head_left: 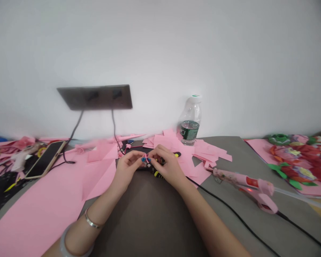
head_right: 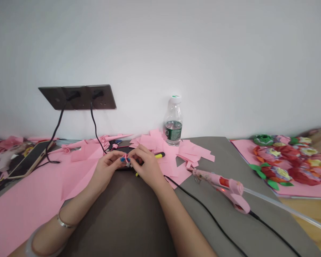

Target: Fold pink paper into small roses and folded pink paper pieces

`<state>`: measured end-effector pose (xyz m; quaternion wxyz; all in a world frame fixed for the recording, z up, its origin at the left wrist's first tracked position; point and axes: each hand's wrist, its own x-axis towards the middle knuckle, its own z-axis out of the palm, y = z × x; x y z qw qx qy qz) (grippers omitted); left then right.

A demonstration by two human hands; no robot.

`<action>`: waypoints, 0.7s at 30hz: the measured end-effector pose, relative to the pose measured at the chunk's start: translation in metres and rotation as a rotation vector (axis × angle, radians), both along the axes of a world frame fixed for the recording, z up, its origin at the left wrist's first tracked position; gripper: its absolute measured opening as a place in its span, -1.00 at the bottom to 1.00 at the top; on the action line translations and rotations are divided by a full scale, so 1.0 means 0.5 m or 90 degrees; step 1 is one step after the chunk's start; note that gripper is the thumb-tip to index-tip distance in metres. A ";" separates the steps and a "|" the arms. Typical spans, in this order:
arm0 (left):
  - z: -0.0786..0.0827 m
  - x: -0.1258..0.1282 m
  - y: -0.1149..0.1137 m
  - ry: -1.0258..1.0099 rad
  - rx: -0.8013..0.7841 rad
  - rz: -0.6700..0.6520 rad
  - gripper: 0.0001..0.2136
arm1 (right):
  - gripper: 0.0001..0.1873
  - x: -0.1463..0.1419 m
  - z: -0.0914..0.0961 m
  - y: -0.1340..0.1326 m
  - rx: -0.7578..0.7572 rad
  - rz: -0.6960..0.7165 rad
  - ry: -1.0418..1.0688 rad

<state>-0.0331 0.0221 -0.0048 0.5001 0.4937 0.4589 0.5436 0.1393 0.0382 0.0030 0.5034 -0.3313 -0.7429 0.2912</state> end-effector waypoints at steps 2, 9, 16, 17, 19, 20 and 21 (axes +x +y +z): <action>-0.001 0.001 0.000 -0.008 -0.006 -0.002 -0.71 | -0.87 -0.001 0.000 -0.001 -0.008 0.006 0.006; 0.012 -0.006 -0.002 -0.025 -0.082 -0.047 -0.61 | -0.84 0.001 0.001 -0.003 -0.004 0.042 0.004; 0.029 -0.007 -0.010 -0.025 -0.111 -0.082 -0.59 | -0.86 0.000 -0.003 -0.006 0.035 -0.003 -0.017; 0.029 -0.005 -0.011 -0.020 -0.105 -0.082 -0.58 | -0.86 0.000 -0.005 -0.005 0.036 -0.011 -0.011; 0.027 -0.004 -0.013 -0.011 -0.101 -0.082 -0.57 | -0.85 -0.001 -0.006 -0.004 0.038 -0.009 -0.005; 0.026 -0.004 -0.013 -0.009 -0.103 -0.083 -0.57 | -0.85 -0.001 -0.005 -0.004 0.041 -0.004 -0.006; 0.025 -0.005 -0.013 -0.009 -0.108 -0.085 -0.56 | -0.85 0.000 -0.004 -0.004 0.047 0.002 -0.009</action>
